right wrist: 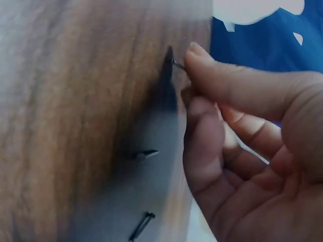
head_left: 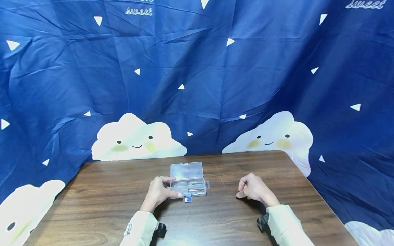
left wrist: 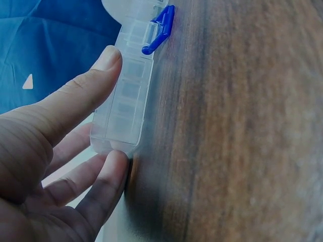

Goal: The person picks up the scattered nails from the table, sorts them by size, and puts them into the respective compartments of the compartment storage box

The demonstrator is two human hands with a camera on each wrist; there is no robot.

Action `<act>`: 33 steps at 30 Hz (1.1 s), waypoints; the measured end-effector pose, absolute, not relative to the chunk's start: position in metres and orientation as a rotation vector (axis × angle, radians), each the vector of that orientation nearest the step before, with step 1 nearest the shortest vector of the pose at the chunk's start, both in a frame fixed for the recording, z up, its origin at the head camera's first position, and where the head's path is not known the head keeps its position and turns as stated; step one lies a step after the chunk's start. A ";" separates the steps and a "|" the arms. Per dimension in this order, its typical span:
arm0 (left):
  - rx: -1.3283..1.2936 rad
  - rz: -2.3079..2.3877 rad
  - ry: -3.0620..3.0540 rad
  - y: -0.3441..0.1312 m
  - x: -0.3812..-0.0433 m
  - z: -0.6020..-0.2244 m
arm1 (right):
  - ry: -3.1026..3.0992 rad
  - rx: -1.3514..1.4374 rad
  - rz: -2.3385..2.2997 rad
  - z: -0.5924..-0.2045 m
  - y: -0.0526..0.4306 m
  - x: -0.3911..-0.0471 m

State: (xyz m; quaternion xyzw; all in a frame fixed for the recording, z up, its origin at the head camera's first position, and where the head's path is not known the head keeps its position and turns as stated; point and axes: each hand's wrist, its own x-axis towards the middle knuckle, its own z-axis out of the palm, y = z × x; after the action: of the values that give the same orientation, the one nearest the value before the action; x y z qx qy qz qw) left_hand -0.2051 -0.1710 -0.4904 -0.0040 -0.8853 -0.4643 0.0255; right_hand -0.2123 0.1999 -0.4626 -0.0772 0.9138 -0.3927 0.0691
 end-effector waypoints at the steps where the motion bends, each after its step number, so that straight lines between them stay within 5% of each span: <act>1: -0.014 -1.434 -2.737 -0.171 -0.205 -0.490 | 2.698 -0.229 -1.248 -0.463 0.201 -0.213; 33: 0.001 -1.431 -2.739 -0.170 -0.206 -0.492 | 2.105 -0.235 -1.955 -0.466 0.137 -0.223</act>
State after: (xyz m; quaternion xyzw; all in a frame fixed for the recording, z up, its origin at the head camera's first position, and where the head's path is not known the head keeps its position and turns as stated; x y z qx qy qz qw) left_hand -0.2057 -0.1702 -0.4921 0.0004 -0.8860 -0.4629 0.0258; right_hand -0.2230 0.1369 -0.4663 -0.0809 0.7242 -0.6725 0.1294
